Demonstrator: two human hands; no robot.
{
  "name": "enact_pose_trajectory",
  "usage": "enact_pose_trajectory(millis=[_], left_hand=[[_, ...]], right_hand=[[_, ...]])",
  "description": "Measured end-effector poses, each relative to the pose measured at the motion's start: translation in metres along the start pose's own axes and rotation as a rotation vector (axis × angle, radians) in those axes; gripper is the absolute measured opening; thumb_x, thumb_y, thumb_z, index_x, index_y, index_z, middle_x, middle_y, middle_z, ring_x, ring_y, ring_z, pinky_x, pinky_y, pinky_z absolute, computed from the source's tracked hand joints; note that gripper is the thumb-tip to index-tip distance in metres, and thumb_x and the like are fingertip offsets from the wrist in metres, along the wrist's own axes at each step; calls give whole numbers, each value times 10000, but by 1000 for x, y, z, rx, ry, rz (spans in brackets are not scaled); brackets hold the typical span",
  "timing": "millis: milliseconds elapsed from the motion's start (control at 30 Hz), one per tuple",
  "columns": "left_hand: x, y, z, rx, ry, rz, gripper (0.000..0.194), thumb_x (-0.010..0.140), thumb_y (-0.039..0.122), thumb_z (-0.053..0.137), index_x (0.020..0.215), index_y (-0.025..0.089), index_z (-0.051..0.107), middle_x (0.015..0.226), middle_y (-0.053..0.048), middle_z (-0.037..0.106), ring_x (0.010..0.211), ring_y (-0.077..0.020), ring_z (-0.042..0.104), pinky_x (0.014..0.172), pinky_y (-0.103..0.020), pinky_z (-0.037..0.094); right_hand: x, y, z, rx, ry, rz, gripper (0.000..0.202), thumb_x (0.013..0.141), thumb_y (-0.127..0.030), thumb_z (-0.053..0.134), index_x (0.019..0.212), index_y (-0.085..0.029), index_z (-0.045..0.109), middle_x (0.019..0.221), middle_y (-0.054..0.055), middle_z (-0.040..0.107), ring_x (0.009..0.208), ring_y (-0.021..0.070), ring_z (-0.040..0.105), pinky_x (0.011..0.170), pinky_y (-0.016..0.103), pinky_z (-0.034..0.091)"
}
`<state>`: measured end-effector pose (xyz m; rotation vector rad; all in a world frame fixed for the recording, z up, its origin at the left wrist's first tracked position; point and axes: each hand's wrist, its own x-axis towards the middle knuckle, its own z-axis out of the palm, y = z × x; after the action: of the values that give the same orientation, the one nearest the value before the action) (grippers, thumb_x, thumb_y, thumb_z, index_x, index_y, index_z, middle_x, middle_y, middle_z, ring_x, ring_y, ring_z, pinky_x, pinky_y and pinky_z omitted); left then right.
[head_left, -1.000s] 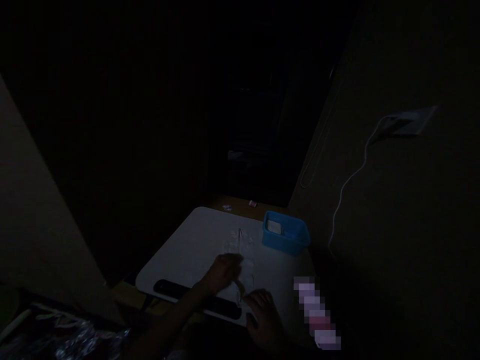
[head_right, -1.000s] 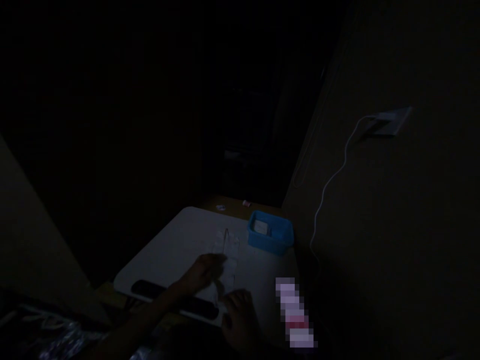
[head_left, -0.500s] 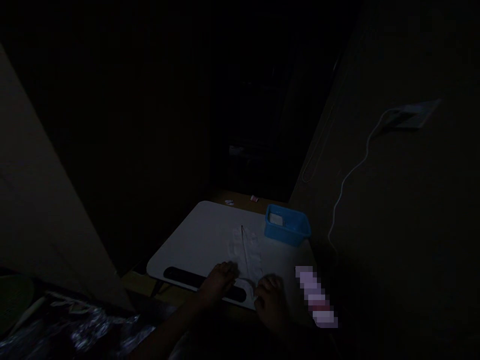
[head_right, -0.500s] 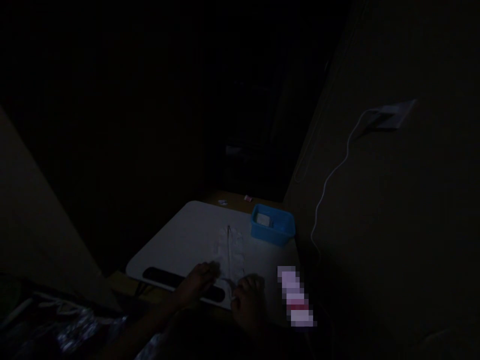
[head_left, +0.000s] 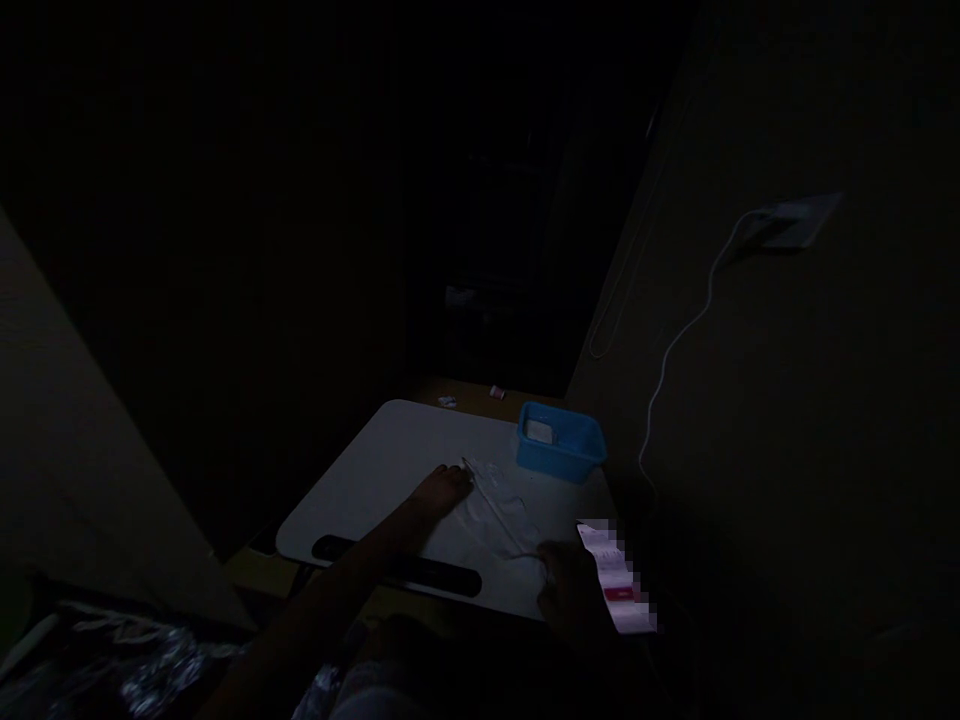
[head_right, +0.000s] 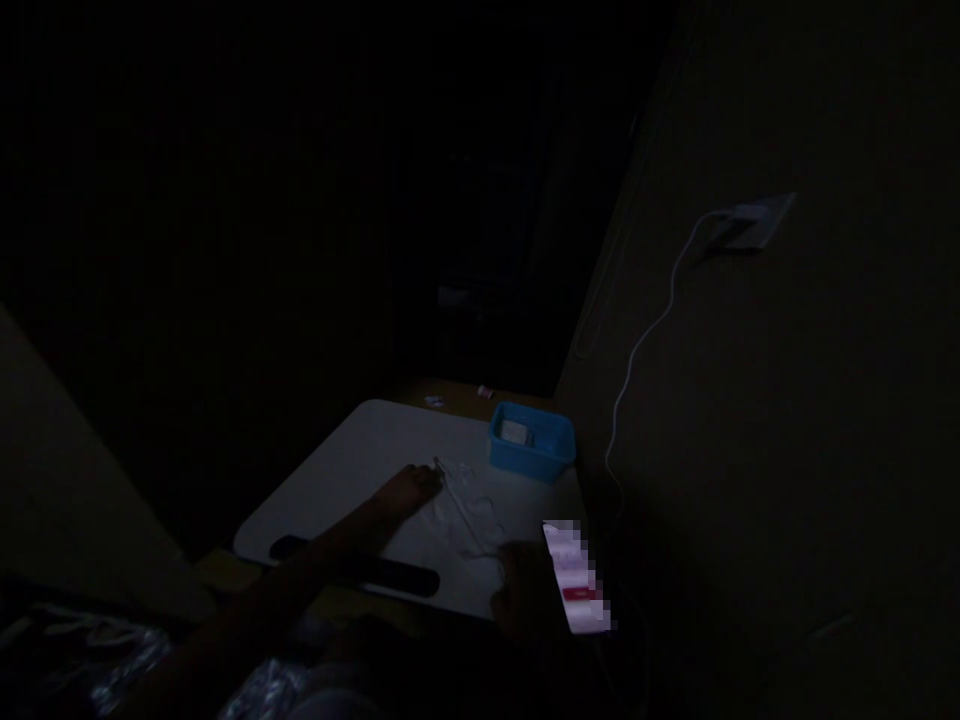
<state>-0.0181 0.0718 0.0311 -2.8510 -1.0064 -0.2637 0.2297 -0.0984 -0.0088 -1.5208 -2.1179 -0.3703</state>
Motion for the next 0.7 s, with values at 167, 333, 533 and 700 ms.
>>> enact_pose_trajectory(millis=[167,333,533,700], left_hand=[[14,-1,11,22,43,-2,273,878,200,335,1062,213,536,1144,-62,537,1020,-195,464,843,-344,322],[16,-10,10,89,90,44,325,860,184,374,1170,248,451,1219,-50,481,1070,-213,418,837,-350,323],[25,-17,9,173,106,49,338,875,208,350,1206,246,407,1208,-60,494,1044,-203,442,799,-339,357],[27,-17,12,189,73,105,272,859,177,362,1078,219,520,1157,-72,530,937,-184,506,777,-333,385]], right_hand=[[8,-20,-3,-8,-17,62,345,726,-256,491,1062,-209,554,1072,64,590,1024,263,481,890,452,340],[7,-20,6,-11,-120,113,268,704,-133,485,859,-284,641,895,1,644,960,215,518,907,390,335],[-21,2,15,-64,-114,195,152,762,-245,524,868,-256,632,963,15,612,943,203,528,880,392,369],[-31,13,11,-111,-92,262,254,844,-339,450,1041,-196,519,1107,54,518,931,162,521,810,372,433]])
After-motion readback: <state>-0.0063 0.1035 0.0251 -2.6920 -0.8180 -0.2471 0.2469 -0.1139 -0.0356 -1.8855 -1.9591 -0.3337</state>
